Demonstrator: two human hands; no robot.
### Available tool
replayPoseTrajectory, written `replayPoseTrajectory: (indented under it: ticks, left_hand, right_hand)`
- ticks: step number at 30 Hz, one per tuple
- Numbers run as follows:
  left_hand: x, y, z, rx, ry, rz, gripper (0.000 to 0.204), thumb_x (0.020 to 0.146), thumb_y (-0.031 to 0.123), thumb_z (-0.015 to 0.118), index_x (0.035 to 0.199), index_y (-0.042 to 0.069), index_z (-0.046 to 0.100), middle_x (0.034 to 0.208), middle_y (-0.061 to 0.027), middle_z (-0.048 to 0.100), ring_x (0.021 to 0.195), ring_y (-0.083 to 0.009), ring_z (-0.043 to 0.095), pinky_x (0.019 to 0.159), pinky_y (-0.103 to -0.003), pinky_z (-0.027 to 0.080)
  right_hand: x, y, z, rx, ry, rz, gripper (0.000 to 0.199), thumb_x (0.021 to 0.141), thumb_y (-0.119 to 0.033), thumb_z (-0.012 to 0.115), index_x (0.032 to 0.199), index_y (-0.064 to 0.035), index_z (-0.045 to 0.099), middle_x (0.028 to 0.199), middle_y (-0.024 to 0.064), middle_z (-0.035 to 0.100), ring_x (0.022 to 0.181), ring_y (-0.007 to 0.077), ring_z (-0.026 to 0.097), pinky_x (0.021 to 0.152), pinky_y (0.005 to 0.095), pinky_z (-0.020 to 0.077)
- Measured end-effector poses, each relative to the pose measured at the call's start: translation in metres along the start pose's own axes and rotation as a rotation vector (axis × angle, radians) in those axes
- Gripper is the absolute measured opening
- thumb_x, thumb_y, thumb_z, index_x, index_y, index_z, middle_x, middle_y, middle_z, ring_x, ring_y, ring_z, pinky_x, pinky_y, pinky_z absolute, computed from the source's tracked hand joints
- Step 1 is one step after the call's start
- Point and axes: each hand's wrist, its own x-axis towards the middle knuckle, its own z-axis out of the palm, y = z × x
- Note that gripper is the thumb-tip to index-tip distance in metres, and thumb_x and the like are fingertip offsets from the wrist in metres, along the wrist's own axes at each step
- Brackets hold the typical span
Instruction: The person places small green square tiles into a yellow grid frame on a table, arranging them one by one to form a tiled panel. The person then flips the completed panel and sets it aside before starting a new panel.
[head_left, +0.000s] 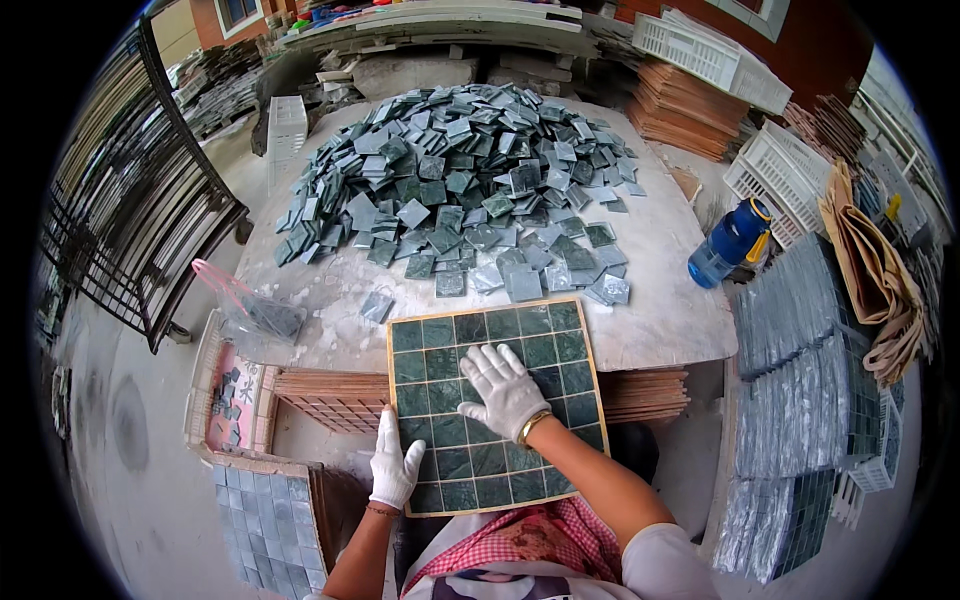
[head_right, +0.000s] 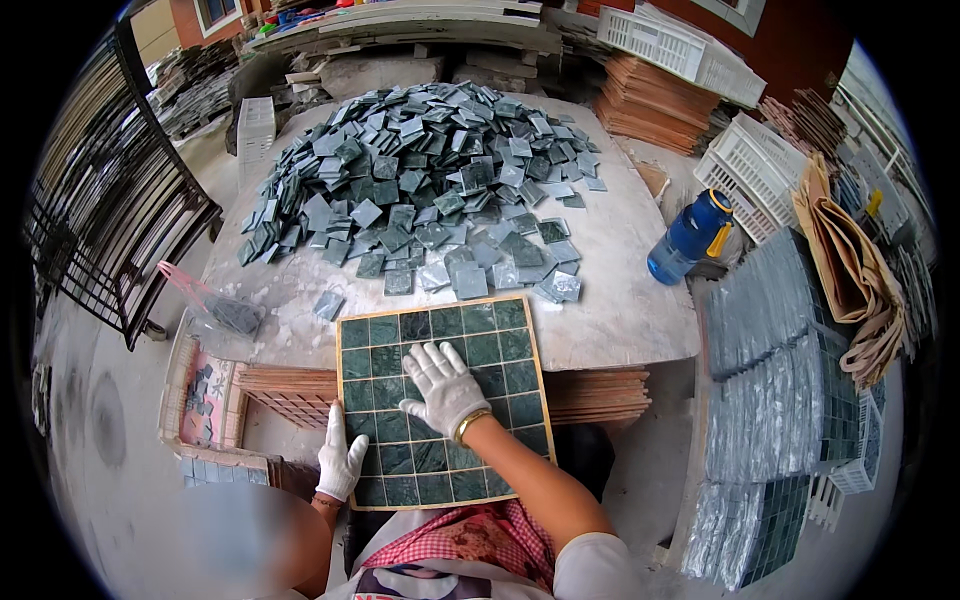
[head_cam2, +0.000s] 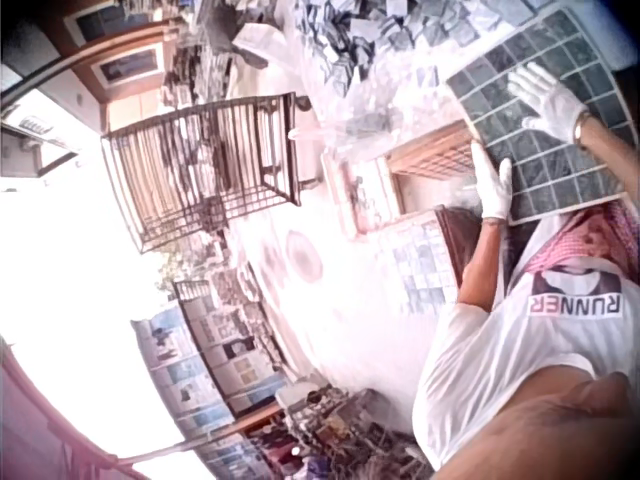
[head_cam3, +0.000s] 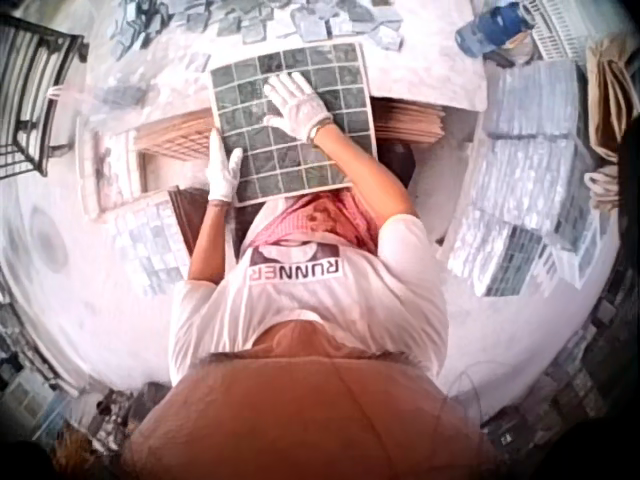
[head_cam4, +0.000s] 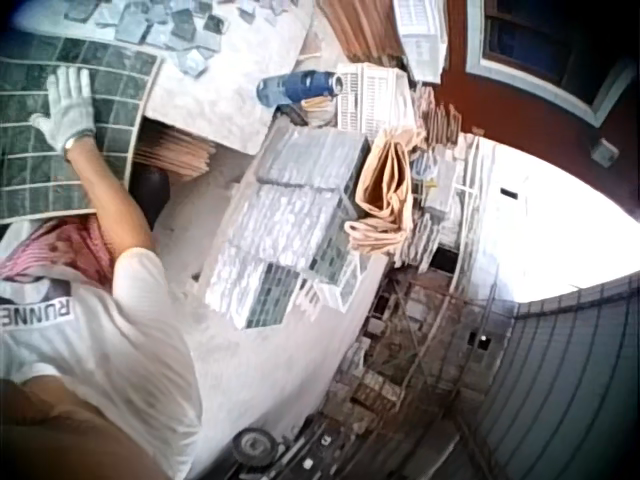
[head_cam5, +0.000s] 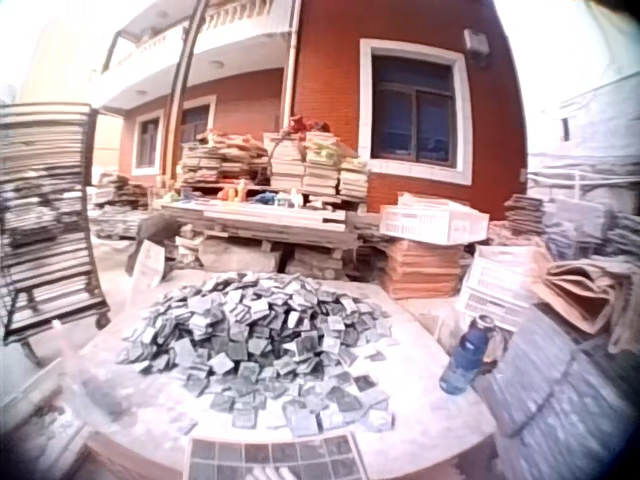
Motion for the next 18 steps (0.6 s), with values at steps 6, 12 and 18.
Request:
replayPoseTrajectory:
  ticks: [6,12,18]
  left_hand:
    - [-0.003,-0.005,0.007,-0.368,0.005,0.075,0.068,0.095,0.026,0.046,0.146,-0.003,0.011,0.148,-0.0229,0.027,0.136,-0.031,0.032,0.107,-0.032,0.028]
    - [-0.004,-0.004,0.009,-0.28,0.059,-0.064,0.065,0.093,0.027,0.05,0.143,-0.003,0.021,0.141,-0.0235,0.037,0.128,-0.0334,0.041,0.103,-0.035,0.034]
    - [-0.001,-0.006,0.014,-0.17,0.059,-0.184,0.064,0.089,0.026,0.056,0.141,0.0,0.029,0.129,-0.0264,0.049,0.115,-0.0399,0.052,0.094,-0.04,0.043]
  right_hand:
    - [0.024,0.041,-0.005,-0.117,0.075,0.319,0.08,0.088,-0.059,0.043,0.141,0.0,0.032,0.15,0.0168,0.025,0.141,0.0294,0.018,0.116,0.0438,0.0062]
    - [0.086,-0.086,0.025,0.055,-0.041,-0.054,0.08,0.087,-0.059,0.043,0.142,-0.0024,0.032,0.151,0.016,0.024,0.141,0.0284,0.016,0.116,0.0446,0.0051]
    - [0.104,-0.033,0.01,0.014,-0.086,-0.051,0.077,0.089,-0.058,0.041,0.143,-0.004,0.029,0.152,0.0125,0.022,0.142,0.0261,0.016,0.116,0.0426,0.0057]
